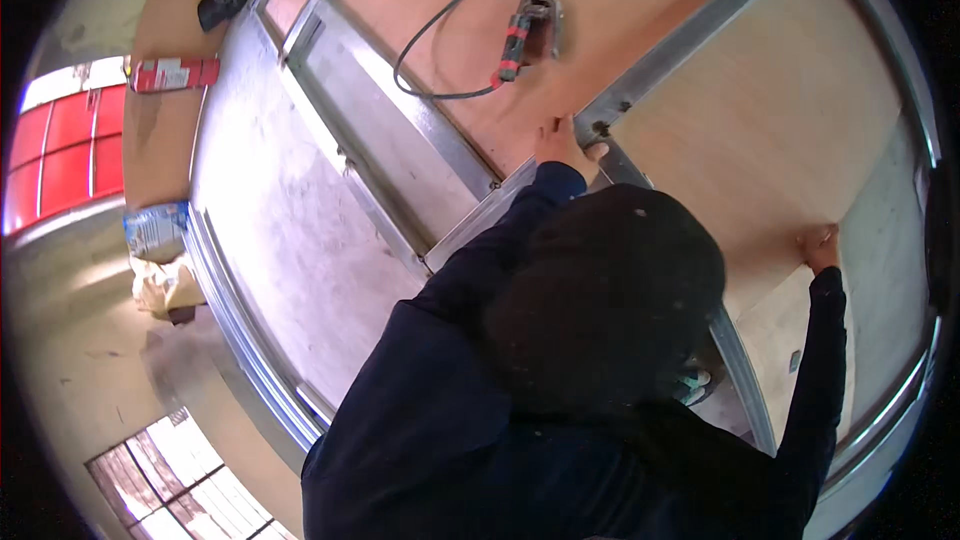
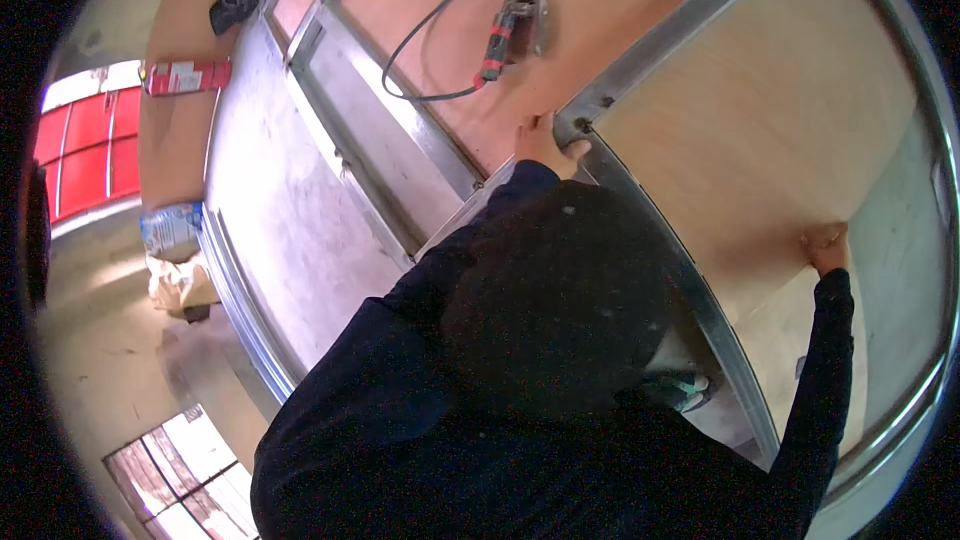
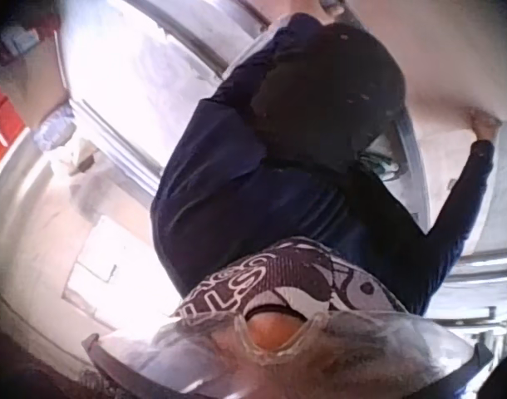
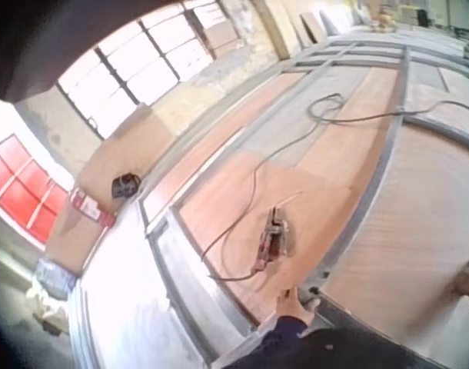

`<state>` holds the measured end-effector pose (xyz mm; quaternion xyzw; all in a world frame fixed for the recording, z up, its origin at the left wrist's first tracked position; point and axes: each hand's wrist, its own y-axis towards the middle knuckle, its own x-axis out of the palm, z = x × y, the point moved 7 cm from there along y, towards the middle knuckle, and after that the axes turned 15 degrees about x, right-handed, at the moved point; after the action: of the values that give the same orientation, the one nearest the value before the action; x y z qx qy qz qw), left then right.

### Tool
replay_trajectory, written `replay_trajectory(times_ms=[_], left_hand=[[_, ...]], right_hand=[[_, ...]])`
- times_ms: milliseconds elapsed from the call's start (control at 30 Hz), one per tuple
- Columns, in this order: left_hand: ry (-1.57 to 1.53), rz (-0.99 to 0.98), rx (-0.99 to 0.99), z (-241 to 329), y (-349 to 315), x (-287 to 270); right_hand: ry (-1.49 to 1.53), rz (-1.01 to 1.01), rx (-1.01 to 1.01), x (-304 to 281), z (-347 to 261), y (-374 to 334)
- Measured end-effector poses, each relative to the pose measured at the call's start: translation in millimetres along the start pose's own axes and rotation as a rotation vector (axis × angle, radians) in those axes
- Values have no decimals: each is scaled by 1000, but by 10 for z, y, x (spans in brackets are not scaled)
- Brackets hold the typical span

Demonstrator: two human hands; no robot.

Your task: The person puts on safety glasses, arranges wooden boards inside a metal frame, grinds the frame using an angle grinder, and fits the wooden boards into place.

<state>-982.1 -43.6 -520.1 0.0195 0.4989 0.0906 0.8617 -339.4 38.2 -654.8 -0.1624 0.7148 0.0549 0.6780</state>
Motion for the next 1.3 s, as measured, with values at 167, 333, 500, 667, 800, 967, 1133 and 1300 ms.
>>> replay_trajectory(times_ms=[167,333,500,667,800,967,1133,1300], left_hand=[[75,26,-159,-138,-220,-197],[93,93,-119,41,-191,-231],[96,85,-70,130,-166,-192],[116,88,-28,71,-159,-226],[54,22,-41,140,-50,-220],[25,13,-34,47,-58,-225],[69,-13,-20,113,-12,-239],[98,8,-21,88,-22,-305]], right_hand=[[518,-51,556,233,-328,62],[630,-147,689,5,-362,-87],[311,-59,581,-428,-603,-93],[402,-243,850,-305,-647,-203],[707,-287,920,-291,60,-352],[823,-348,975,-158,-138,-310],[869,-401,1078,-339,-594,-325],[607,-264,968,-397,-813,-115]])
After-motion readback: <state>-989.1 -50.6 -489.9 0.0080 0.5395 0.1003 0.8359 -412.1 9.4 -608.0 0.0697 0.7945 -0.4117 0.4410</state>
